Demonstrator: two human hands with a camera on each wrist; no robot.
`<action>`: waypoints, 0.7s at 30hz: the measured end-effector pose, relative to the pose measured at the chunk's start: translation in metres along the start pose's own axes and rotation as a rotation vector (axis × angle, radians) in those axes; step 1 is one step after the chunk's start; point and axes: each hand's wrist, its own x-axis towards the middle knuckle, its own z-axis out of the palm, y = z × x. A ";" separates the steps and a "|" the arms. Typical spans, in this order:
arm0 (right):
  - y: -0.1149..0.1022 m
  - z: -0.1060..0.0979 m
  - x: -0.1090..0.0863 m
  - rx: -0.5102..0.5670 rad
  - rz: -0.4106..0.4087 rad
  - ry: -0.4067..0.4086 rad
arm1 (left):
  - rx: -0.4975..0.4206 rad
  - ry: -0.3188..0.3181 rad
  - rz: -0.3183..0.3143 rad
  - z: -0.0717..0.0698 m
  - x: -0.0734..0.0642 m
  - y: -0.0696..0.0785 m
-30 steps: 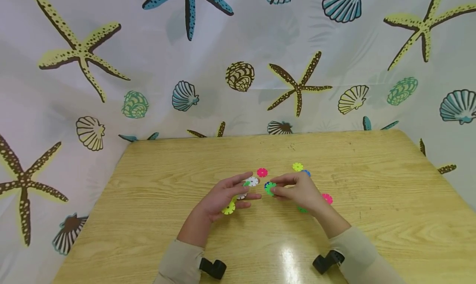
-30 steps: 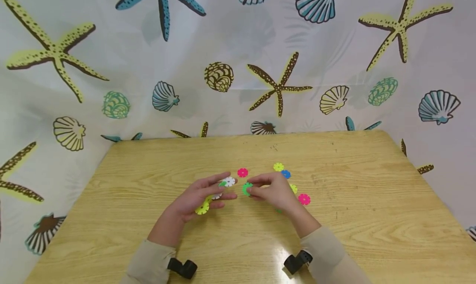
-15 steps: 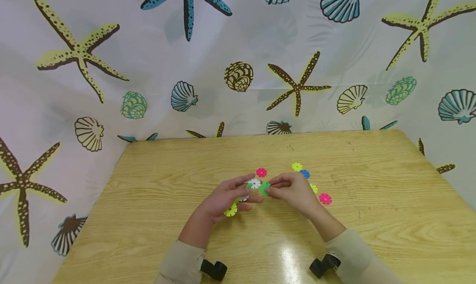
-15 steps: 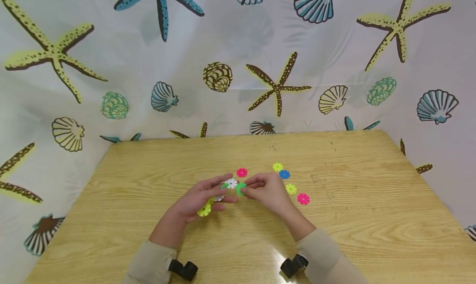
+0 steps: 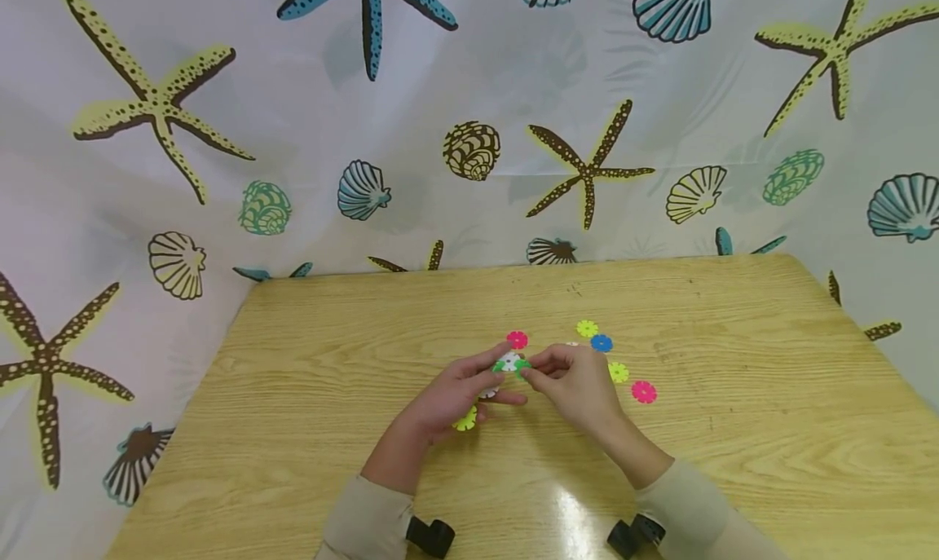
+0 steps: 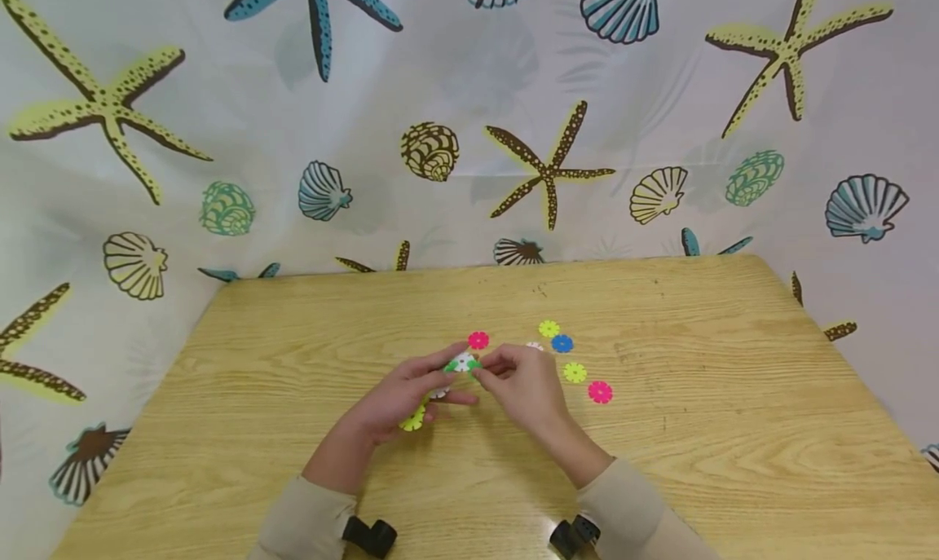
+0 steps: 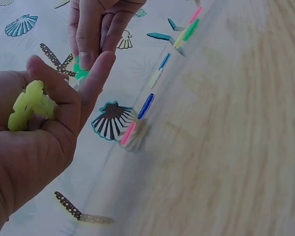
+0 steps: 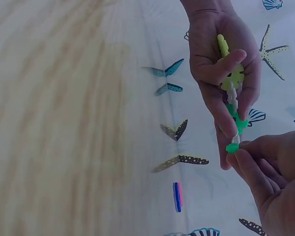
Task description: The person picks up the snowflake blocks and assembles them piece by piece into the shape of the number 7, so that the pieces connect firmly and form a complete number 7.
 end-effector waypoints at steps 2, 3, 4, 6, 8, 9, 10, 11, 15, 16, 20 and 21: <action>-0.001 0.000 -0.001 -0.014 -0.031 0.012 | 0.007 -0.007 0.000 0.000 0.000 0.000; -0.001 0.001 -0.001 -0.016 -0.038 0.015 | 0.005 -0.012 0.002 0.000 0.000 0.000; -0.001 0.001 -0.001 -0.015 -0.040 0.018 | 0.004 -0.016 0.006 0.000 0.001 0.000; -0.001 0.001 0.000 -0.001 -0.037 0.027 | -0.005 -0.022 0.015 0.001 0.001 0.000; 0.002 0.000 0.002 0.019 -0.014 0.026 | -0.016 -0.022 0.020 0.003 0.002 0.002; 0.003 0.000 0.003 0.037 -0.004 0.022 | -0.026 -0.021 0.019 0.003 0.003 0.003; 0.005 0.000 0.004 0.053 0.003 0.019 | -0.034 -0.022 0.019 0.004 0.003 0.003; 0.006 -0.001 0.004 0.065 0.013 0.010 | -0.043 -0.020 0.014 0.005 0.003 0.004; 0.008 -0.001 0.005 0.097 0.032 -0.040 | -0.067 -0.032 0.014 0.004 0.002 0.002; 0.008 -0.001 0.005 0.100 0.039 -0.051 | -0.073 -0.038 0.015 0.003 0.002 0.002; 0.009 -0.002 0.006 0.107 0.048 -0.084 | -0.095 -0.041 0.021 0.001 0.002 0.001; 0.009 -0.002 0.006 0.107 0.050 -0.091 | -0.097 -0.039 0.024 0.001 0.002 0.000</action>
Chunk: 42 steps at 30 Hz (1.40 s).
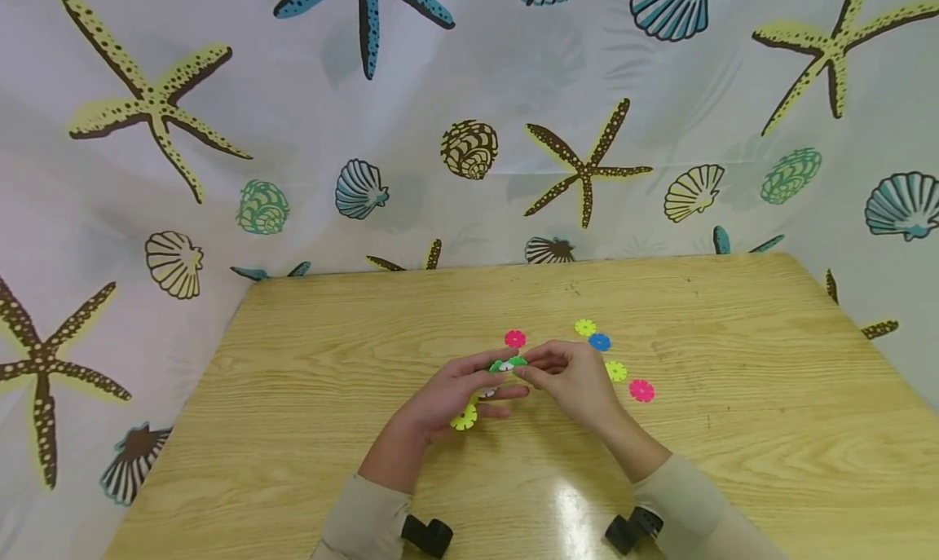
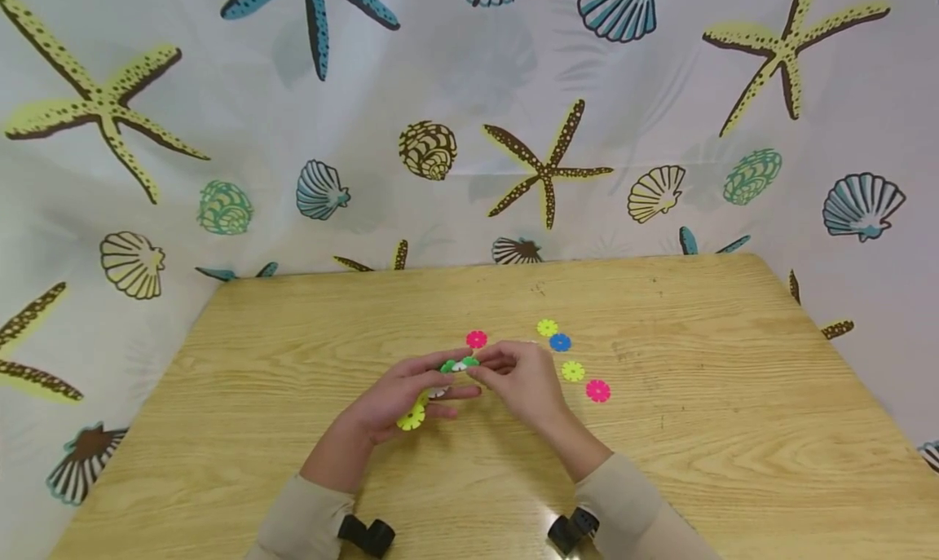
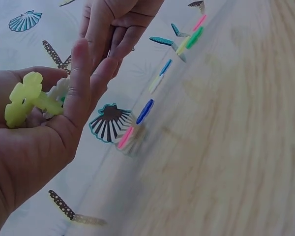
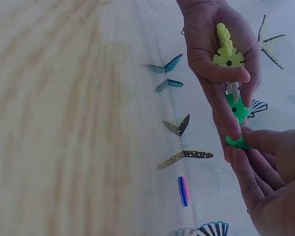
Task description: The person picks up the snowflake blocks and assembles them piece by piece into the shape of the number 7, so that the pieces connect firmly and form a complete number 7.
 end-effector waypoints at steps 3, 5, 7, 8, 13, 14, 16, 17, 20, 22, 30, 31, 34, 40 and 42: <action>0.000 -0.001 0.001 -0.003 0.006 -0.023 | 0.002 0.009 0.003 -0.001 0.000 -0.001; 0.000 -0.002 0.002 -0.002 0.011 -0.043 | 0.004 0.020 0.002 -0.001 0.000 -0.001; 0.000 -0.003 0.002 0.007 0.023 -0.057 | -0.002 0.032 0.000 -0.002 -0.001 -0.001; 0.000 -0.004 0.003 0.013 0.031 -0.065 | -0.006 0.038 -0.002 -0.002 -0.001 -0.001; 0.002 -0.008 0.006 0.046 0.044 -0.104 | -0.028 0.074 -0.020 -0.004 0.000 0.000; 0.002 -0.009 0.007 0.052 0.047 -0.117 | -0.030 0.079 -0.020 -0.005 0.000 0.001; 0.005 -0.011 0.010 0.070 0.049 -0.136 | -0.035 0.085 -0.017 -0.006 0.001 0.001; 0.007 -0.012 0.012 0.081 0.052 -0.146 | -0.036 0.087 -0.011 -0.006 0.002 0.002; 0.012 -0.015 0.015 0.095 0.089 -0.171 | -0.037 0.100 -0.010 -0.008 0.002 0.002; 0.016 -0.015 0.016 0.081 0.111 -0.185 | -0.034 0.109 -0.016 -0.009 0.001 0.002; 0.021 -0.012 0.022 -0.005 0.161 -0.196 | -0.009 0.103 -0.020 -0.009 -0.004 0.000; 0.021 -0.012 0.023 -0.016 0.162 -0.199 | -0.010 0.101 -0.018 -0.009 -0.003 -0.001; 0.023 -0.012 0.024 -0.038 0.164 -0.212 | -0.017 0.104 -0.018 -0.009 -0.003 -0.002; 0.026 -0.012 0.031 -0.080 0.132 -0.223 | -0.010 0.107 -0.012 -0.012 -0.003 -0.004; 0.026 -0.011 0.034 -0.086 0.134 -0.230 | -0.006 0.103 -0.009 -0.013 -0.004 -0.003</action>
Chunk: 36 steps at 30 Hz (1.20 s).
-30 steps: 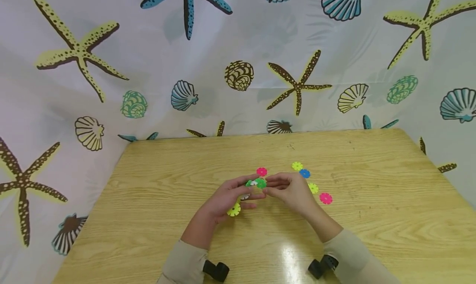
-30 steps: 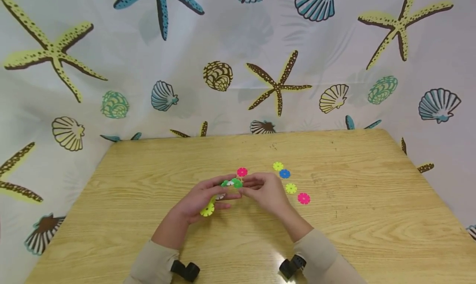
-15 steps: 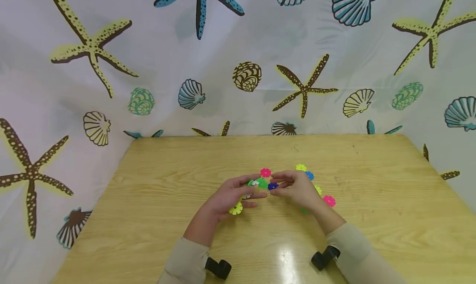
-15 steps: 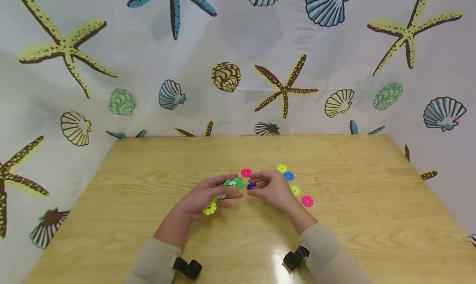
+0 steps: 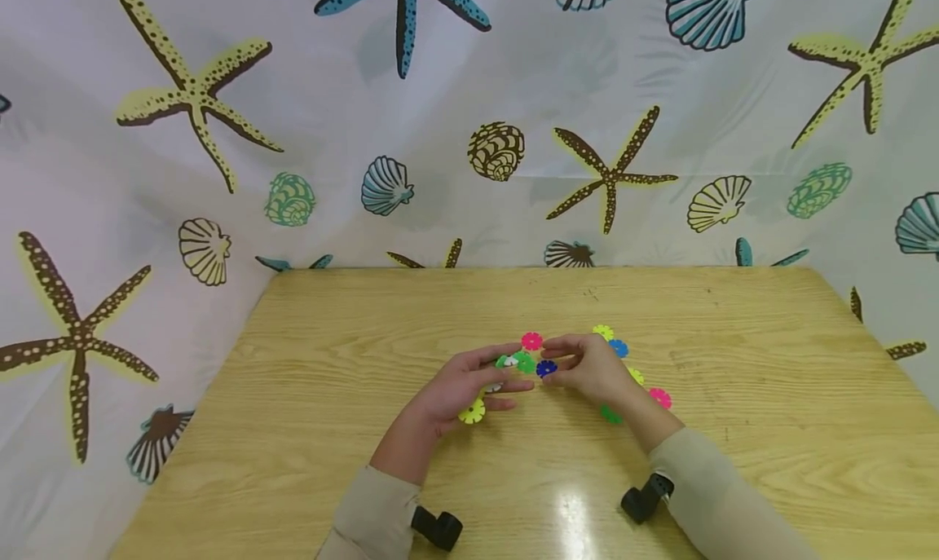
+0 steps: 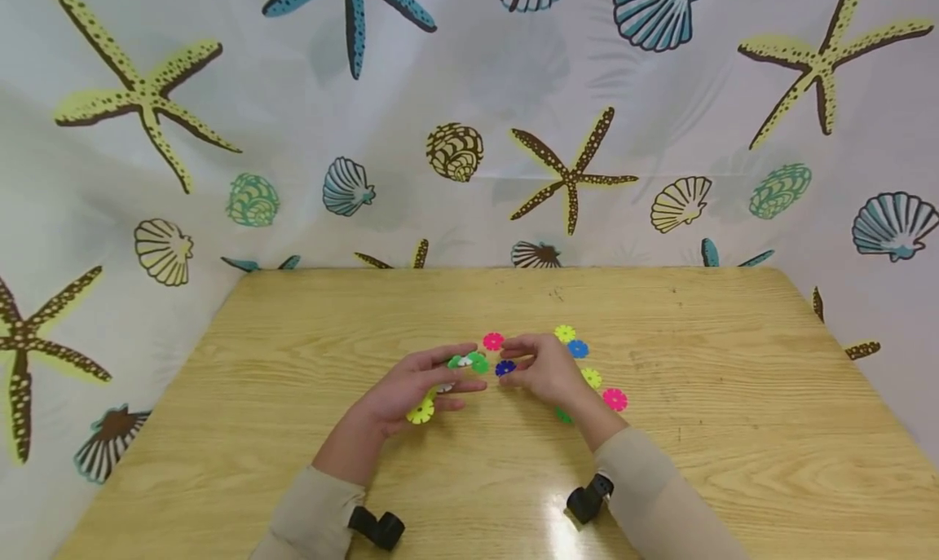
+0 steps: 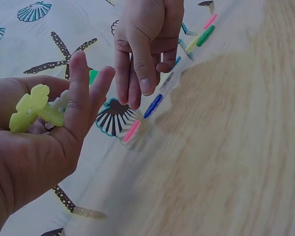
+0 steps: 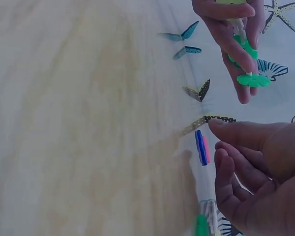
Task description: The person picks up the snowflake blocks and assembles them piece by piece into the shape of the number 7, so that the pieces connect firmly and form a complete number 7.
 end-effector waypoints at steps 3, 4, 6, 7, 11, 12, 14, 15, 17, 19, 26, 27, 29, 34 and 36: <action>-0.002 0.000 0.002 -0.001 0.016 -0.005 | 0.003 -0.009 0.001 0.000 -0.001 0.000; -0.002 0.001 0.003 -0.011 0.026 0.000 | 0.005 -0.010 0.000 0.000 -0.001 0.001; -0.004 0.002 0.003 -0.042 0.044 0.010 | 0.009 -0.009 0.001 0.001 -0.001 0.001; -0.004 0.002 0.004 -0.061 0.048 0.016 | 0.010 -0.007 0.002 0.001 -0.001 0.002; -0.006 0.005 0.005 -0.134 0.069 0.053 | 0.003 -0.005 0.002 0.001 -0.002 0.004; -0.005 0.006 0.005 -0.144 0.071 0.061 | 0.001 -0.007 0.003 0.001 -0.002 0.004; -0.005 0.006 0.005 -0.156 0.078 0.068 | -0.005 -0.009 0.005 0.001 -0.002 0.005; -0.005 0.006 0.006 -0.162 0.081 0.070 | -0.006 -0.010 0.006 0.001 -0.002 0.005; -0.005 0.006 0.006 -0.164 0.085 0.069 | -0.008 -0.009 0.008 0.001 -0.002 0.004; -0.005 0.006 0.006 -0.172 0.092 0.070 | -0.010 -0.008 0.006 0.000 -0.003 0.004; -0.006 0.009 0.003 -0.194 0.109 0.095 | -0.022 -0.002 0.000 -0.001 -0.003 0.001; -0.006 0.010 0.002 -0.193 0.107 0.095 | -0.022 0.001 0.001 -0.001 -0.003 0.001; -0.005 0.011 0.002 -0.187 0.106 0.094 | -0.023 0.008 -0.002 -0.001 -0.003 0.001; -0.006 0.010 0.001 -0.178 0.094 0.089 | -0.020 0.020 0.001 -0.001 -0.003 0.002; -0.007 0.009 0.001 -0.177 0.095 0.087 | -0.015 0.021 0.008 0.000 -0.003 0.003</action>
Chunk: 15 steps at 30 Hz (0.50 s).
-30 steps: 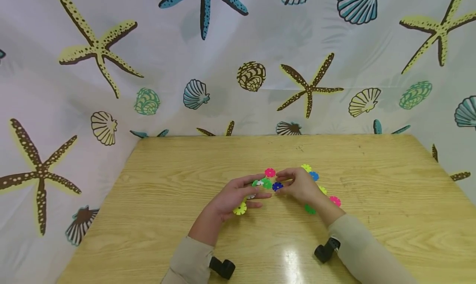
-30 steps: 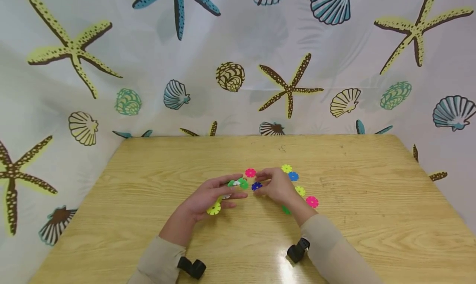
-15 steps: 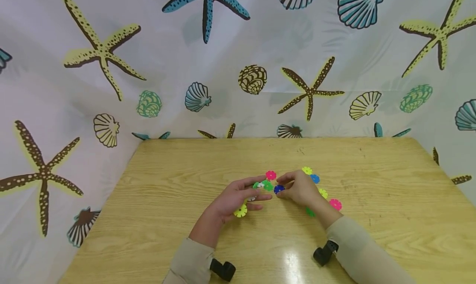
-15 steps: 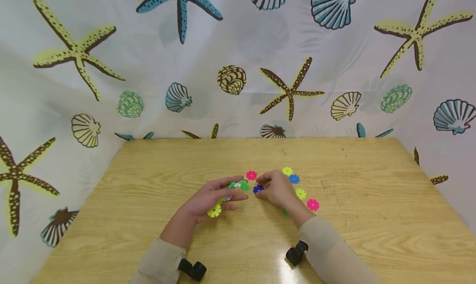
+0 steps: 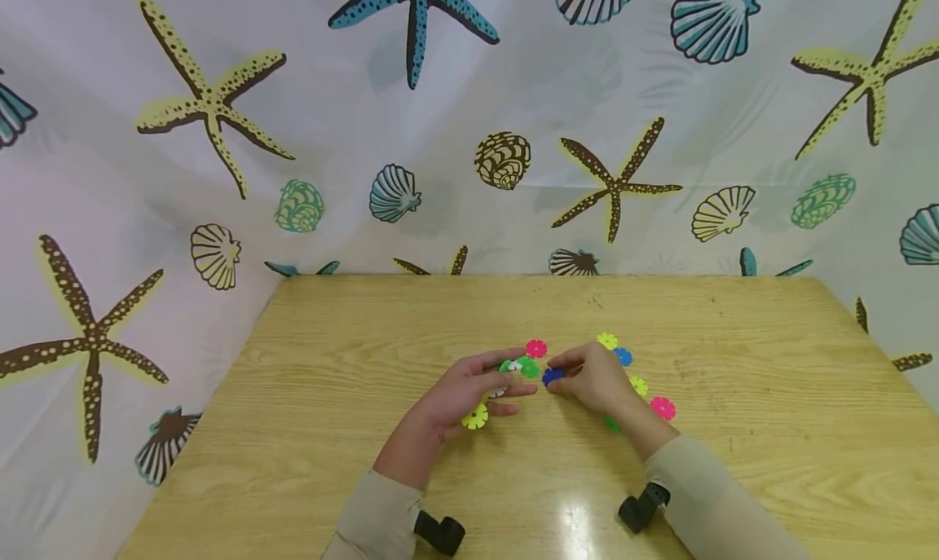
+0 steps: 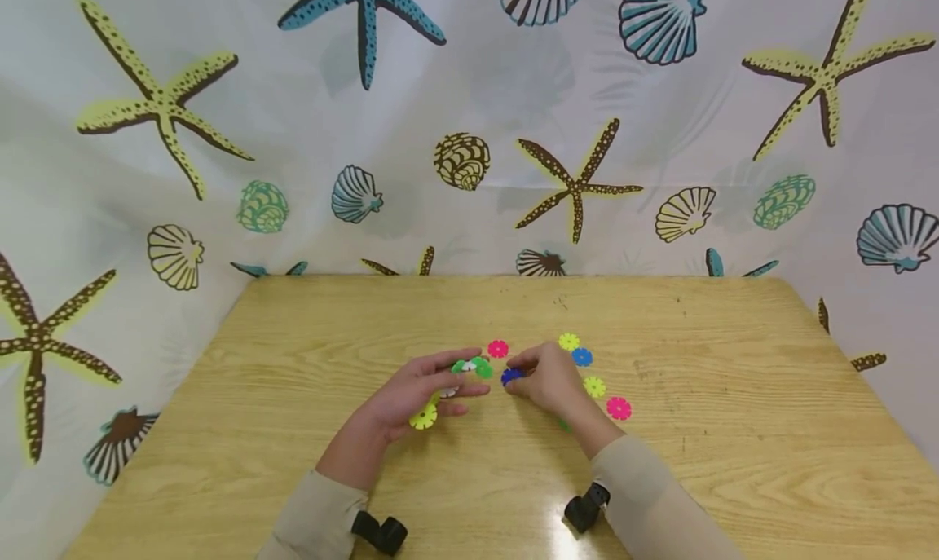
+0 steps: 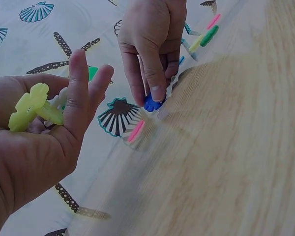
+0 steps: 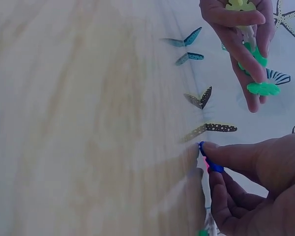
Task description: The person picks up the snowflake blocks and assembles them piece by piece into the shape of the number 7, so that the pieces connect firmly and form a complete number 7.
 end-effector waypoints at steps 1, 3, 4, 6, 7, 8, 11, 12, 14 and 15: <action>0.000 -0.001 -0.001 0.000 -0.003 -0.002 | 0.001 -0.001 0.003 0.000 0.000 0.000; 0.000 -0.001 -0.001 0.005 0.003 0.003 | -0.003 0.001 -0.002 0.000 0.000 0.001; 0.000 -0.002 -0.001 0.006 0.002 0.006 | -0.001 0.001 -0.003 0.000 -0.001 0.001; 0.000 -0.002 -0.002 0.005 -0.003 0.019 | 0.002 0.000 0.000 0.000 -0.001 0.001; 0.000 -0.002 -0.002 0.007 -0.004 0.026 | 0.005 -0.001 0.002 0.000 -0.001 0.001; 0.000 -0.002 -0.002 0.005 -0.003 0.033 | 0.001 -0.003 0.001 0.000 -0.001 0.001; 0.001 -0.002 -0.002 0.009 -0.005 0.042 | -0.005 -0.016 0.011 -0.001 -0.002 0.002; 0.001 -0.003 -0.002 0.016 -0.004 0.043 | -0.010 -0.019 0.010 -0.001 -0.002 0.002; 0.001 -0.003 -0.003 0.033 -0.001 0.048 | -0.016 -0.027 0.016 -0.001 -0.002 0.001; 0.001 -0.003 -0.004 0.053 0.003 0.048 | -0.014 -0.028 0.019 -0.001 -0.002 0.001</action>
